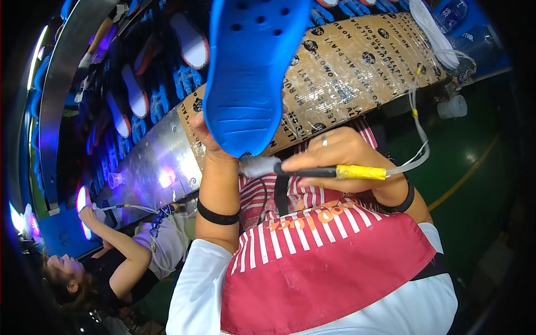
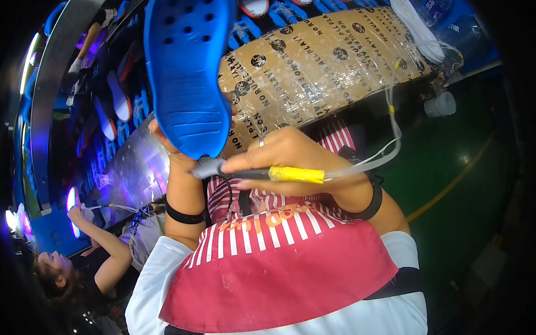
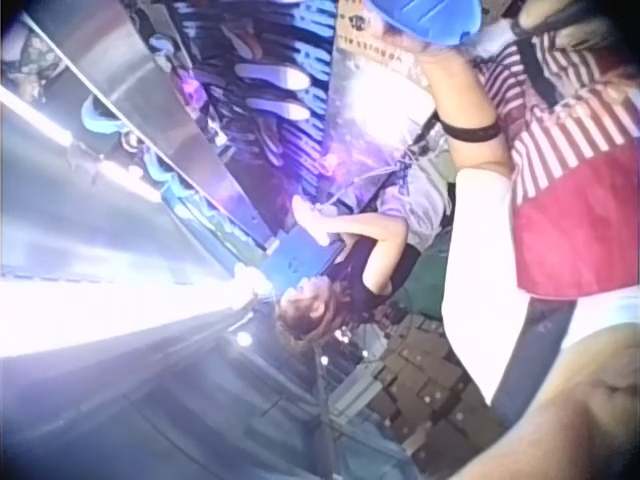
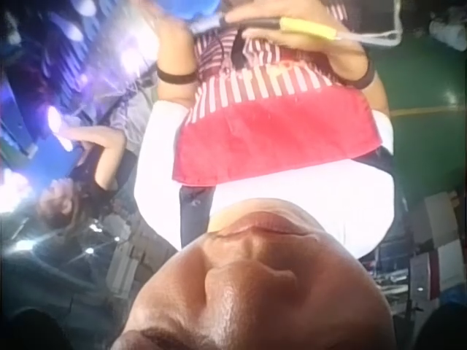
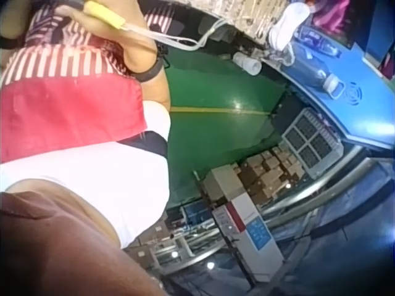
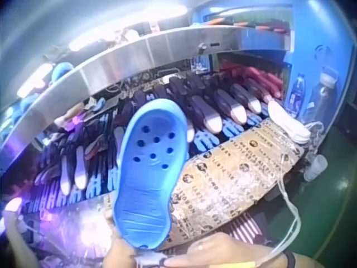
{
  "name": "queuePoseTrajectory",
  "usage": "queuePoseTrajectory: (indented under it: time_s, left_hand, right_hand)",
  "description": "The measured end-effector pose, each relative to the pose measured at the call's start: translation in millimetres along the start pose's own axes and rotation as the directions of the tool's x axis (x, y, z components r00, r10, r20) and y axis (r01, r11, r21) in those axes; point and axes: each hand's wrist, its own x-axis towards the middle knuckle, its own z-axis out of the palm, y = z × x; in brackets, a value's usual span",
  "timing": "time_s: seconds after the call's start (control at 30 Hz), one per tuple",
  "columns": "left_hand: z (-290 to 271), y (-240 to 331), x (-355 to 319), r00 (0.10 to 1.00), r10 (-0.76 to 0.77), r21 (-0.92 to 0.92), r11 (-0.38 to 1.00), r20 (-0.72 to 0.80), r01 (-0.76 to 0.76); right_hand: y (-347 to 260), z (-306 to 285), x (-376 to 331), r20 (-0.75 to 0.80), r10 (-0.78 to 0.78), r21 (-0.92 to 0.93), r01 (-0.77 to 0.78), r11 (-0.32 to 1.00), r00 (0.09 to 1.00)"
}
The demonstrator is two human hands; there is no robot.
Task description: Applying adhesive to shoe soles and upper components using a brush and specialized applicator on a conveyor assembly line.
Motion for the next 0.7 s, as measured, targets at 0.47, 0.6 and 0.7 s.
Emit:
queuePoseTrajectory:
  time_s: [0.47, 0.6, 0.7]
  left_hand:
    - [26.6, 12.6, 14.9, 0.788, -0.543, 0.322, 0.720, -0.290, 0.615]
    - [31.9, 18.8, 13.4, 0.672, -0.559, 0.392, 0.548, -0.485, 0.739]
    - [30.9, 24.9, 14.6, 0.655, -0.549, 0.427, 0.497, -0.520, 0.756]
  right_hand:
    - [12.2, 28.4, -3.8, -0.090, -0.084, -0.317, 0.052, 0.947, 0.992]
    - [12.2, 34.2, -10.6, 0.140, -0.037, -0.274, 0.075, 0.959, 0.990]
    - [5.6, 28.6, -10.1, 0.050, -0.030, -0.209, 0.040, 0.977, 0.998]
